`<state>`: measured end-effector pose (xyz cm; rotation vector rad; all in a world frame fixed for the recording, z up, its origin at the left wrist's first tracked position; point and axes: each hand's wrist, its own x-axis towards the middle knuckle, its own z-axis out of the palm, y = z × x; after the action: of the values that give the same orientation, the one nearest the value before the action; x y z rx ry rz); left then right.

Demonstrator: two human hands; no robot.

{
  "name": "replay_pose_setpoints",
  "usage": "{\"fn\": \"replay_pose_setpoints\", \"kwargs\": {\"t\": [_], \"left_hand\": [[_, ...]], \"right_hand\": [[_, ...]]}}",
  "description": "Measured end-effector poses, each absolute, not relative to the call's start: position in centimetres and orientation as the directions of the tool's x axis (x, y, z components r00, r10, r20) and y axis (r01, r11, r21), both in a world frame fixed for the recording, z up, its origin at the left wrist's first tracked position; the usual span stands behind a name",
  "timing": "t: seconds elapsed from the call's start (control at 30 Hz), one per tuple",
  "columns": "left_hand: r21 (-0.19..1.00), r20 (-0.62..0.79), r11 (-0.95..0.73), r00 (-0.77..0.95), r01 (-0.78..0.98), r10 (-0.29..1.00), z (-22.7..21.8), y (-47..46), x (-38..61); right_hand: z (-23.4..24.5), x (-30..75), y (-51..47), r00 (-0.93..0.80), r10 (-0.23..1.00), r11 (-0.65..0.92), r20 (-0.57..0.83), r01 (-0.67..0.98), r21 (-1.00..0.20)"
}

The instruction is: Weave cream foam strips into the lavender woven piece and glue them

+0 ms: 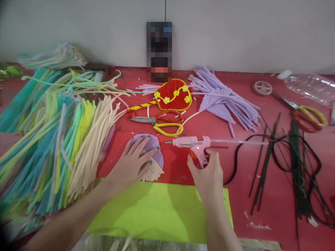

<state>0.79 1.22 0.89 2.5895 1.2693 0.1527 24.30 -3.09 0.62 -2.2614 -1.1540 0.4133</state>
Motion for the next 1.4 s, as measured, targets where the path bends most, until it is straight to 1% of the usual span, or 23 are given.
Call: {"fn": "replay_pose_setpoints", "kwargs": {"t": [0.3, 0.6, 0.83, 1.03, 1.13, 1.3, 1.4], "left_hand": [[0.254, -0.020, -0.586, 0.610, 0.769, 0.792, 0.8, 1.0, 0.3], [0.174, -0.025, -0.576, 0.588, 0.799, 0.808, 0.9, 0.8, 0.1], [0.214, -0.009, -0.597, 0.613, 0.773, 0.790, 1.0, 0.8, 0.1], [0.215, 0.012, -0.592, 0.604, 0.777, 0.797, 1.0, 0.8, 0.1], [0.218, 0.059, -0.608, 0.612, 0.763, 0.789, 0.7, 0.9, 0.2], [0.263, 0.193, -0.606, 0.575, 0.751, 0.795, 0.4, 1.6, 0.2], [0.309, 0.193, -0.583, 0.550, 0.752, 0.812, 0.6, 2.3, 0.4]], "right_hand": [[0.3, 24.5, -3.1, 0.581, 0.813, -0.475, -0.021, 0.643, -0.601], [0.5, 24.4, -3.1, 0.569, 0.822, -0.468, -0.019, 0.655, -0.593], [0.3, 24.5, -3.1, 0.575, 0.817, -0.475, -0.028, 0.645, -0.599], [0.1, 24.6, -3.1, 0.576, 0.817, -0.484, -0.035, 0.650, -0.587], [0.1, 24.6, -3.1, 0.576, 0.817, -0.487, -0.032, 0.657, -0.575], [0.0, 24.9, -2.9, 0.576, 0.817, -0.481, -0.025, 0.657, -0.580], [-0.1, 25.1, -2.9, 0.583, 0.811, -0.496, -0.045, 0.645, -0.582]]}}
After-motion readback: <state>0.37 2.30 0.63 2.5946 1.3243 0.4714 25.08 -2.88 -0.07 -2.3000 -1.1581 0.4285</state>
